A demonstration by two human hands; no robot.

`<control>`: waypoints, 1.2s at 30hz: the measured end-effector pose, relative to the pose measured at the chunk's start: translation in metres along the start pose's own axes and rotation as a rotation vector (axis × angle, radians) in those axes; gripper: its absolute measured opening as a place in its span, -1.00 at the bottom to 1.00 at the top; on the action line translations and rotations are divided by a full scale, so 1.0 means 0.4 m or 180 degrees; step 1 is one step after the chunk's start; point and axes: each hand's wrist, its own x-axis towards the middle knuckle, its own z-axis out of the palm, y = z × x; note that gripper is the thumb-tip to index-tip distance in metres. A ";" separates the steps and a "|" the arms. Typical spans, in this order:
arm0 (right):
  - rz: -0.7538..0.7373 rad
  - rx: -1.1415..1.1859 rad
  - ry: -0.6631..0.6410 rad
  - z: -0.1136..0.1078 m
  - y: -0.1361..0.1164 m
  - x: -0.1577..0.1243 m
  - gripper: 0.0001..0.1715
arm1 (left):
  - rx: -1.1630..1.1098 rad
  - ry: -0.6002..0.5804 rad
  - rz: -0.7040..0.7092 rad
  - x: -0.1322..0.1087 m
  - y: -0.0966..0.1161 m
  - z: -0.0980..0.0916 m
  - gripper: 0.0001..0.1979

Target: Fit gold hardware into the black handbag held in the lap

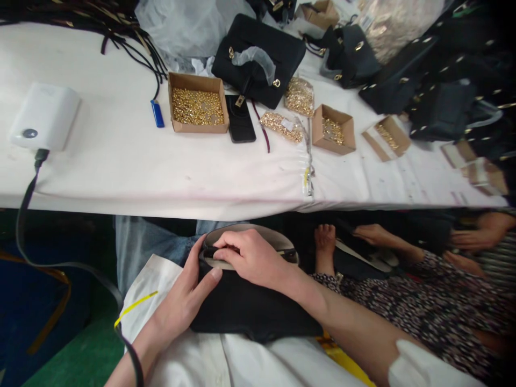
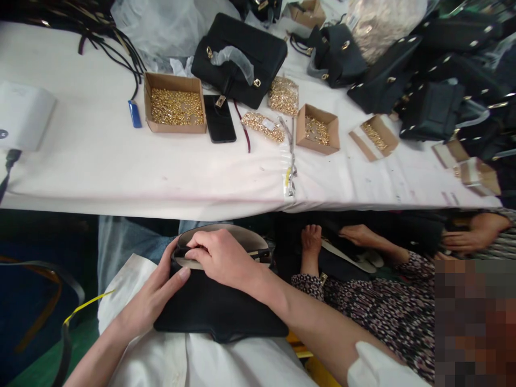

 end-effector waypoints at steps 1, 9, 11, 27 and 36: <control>-0.0059 -0.0139 0.0023 0.004 0.001 0.002 -0.89 | -0.0057 -0.0011 0.0015 0.001 0.000 -0.001 -0.17; -0.0113 -0.0753 0.0193 0.027 0.006 0.025 -0.92 | -0.0174 0.0265 -0.0084 0.010 0.001 0.006 -0.26; -0.0117 -0.0638 0.0200 0.023 0.007 0.025 -0.92 | -0.0188 0.0282 -0.0143 0.012 0.007 0.011 -0.25; -0.0485 -0.0979 0.0125 0.048 0.017 0.005 -0.81 | 0.0129 0.0260 0.0085 0.025 0.037 0.007 -0.26; -0.0612 -0.1580 -0.0090 0.079 -0.031 0.026 -0.73 | 0.0558 0.0340 0.0159 0.020 -0.004 -0.007 -0.25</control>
